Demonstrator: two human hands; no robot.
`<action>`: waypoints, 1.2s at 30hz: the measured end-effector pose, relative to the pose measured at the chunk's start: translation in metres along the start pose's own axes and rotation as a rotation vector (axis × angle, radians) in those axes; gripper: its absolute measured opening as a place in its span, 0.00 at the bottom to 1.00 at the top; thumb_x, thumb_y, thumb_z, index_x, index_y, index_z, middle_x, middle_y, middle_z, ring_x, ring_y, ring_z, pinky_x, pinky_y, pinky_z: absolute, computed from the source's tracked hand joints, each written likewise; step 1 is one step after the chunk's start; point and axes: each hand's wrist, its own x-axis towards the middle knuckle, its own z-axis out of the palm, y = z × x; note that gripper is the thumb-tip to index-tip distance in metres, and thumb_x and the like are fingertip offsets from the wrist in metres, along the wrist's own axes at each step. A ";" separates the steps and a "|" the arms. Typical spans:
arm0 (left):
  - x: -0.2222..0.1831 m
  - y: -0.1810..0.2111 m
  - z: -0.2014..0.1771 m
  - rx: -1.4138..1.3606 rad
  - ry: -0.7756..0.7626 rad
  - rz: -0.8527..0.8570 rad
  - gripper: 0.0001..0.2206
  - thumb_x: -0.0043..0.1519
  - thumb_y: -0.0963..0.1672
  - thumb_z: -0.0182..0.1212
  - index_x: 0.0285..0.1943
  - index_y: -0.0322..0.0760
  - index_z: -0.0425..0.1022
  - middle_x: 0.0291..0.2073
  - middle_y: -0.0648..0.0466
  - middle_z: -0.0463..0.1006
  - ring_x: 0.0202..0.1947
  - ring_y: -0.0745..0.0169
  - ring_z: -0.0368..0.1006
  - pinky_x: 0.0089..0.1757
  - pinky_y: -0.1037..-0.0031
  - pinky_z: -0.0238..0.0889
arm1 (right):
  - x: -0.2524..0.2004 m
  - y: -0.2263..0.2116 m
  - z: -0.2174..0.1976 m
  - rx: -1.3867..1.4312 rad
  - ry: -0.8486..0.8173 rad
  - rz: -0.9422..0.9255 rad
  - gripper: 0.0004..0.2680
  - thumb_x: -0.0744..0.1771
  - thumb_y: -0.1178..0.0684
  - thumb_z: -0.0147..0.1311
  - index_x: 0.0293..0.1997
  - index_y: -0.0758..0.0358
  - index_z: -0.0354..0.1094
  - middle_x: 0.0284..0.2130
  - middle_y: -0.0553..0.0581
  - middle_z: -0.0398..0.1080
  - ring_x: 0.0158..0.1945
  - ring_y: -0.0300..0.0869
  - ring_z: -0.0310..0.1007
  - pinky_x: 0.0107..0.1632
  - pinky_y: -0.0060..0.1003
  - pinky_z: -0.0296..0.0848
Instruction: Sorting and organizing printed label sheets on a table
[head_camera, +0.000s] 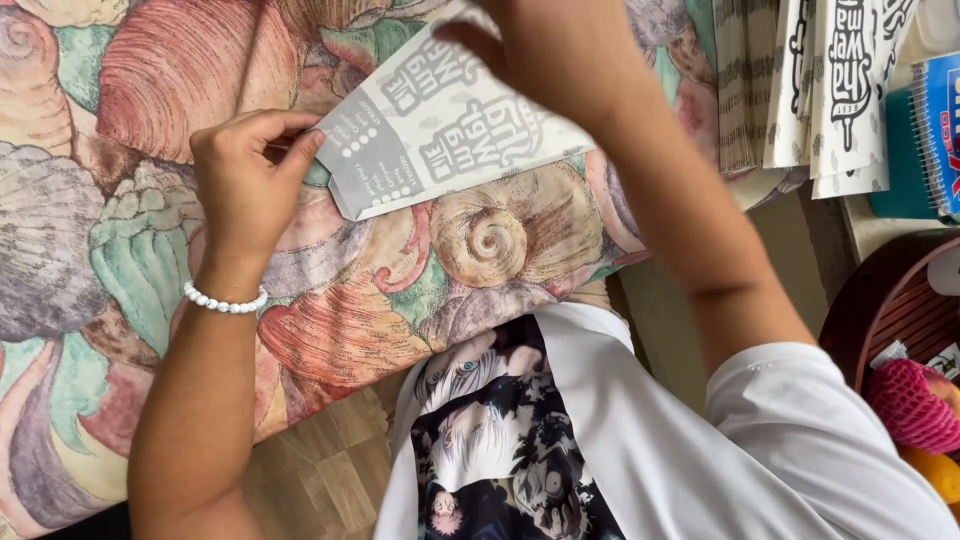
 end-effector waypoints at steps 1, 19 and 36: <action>-0.007 0.001 0.002 0.021 0.029 0.010 0.07 0.62 0.33 0.76 0.48 0.26 0.86 0.41 0.43 0.86 0.39 0.54 0.83 0.39 0.70 0.74 | -0.010 -0.018 -0.006 -0.009 0.219 -0.119 0.07 0.73 0.48 0.66 0.51 0.59 0.79 0.39 0.52 0.79 0.35 0.48 0.76 0.32 0.41 0.69; -0.056 0.043 0.037 0.177 0.005 0.157 0.07 0.58 0.35 0.73 0.43 0.34 0.86 0.45 0.45 0.85 0.45 0.46 0.82 0.47 0.61 0.78 | -0.095 -0.125 0.039 0.252 0.124 -0.120 0.07 0.72 0.62 0.53 0.54 0.73 0.74 0.48 0.63 0.71 0.46 0.53 0.73 0.51 0.42 0.77; -0.058 0.042 0.028 0.322 -0.020 0.280 0.07 0.60 0.36 0.67 0.29 0.35 0.78 0.42 0.47 0.85 0.45 0.48 0.82 0.37 0.64 0.76 | -0.072 -0.119 0.049 0.137 0.164 -0.207 0.01 0.71 0.64 0.61 0.46 0.71 0.77 0.41 0.59 0.71 0.43 0.51 0.67 0.43 0.42 0.72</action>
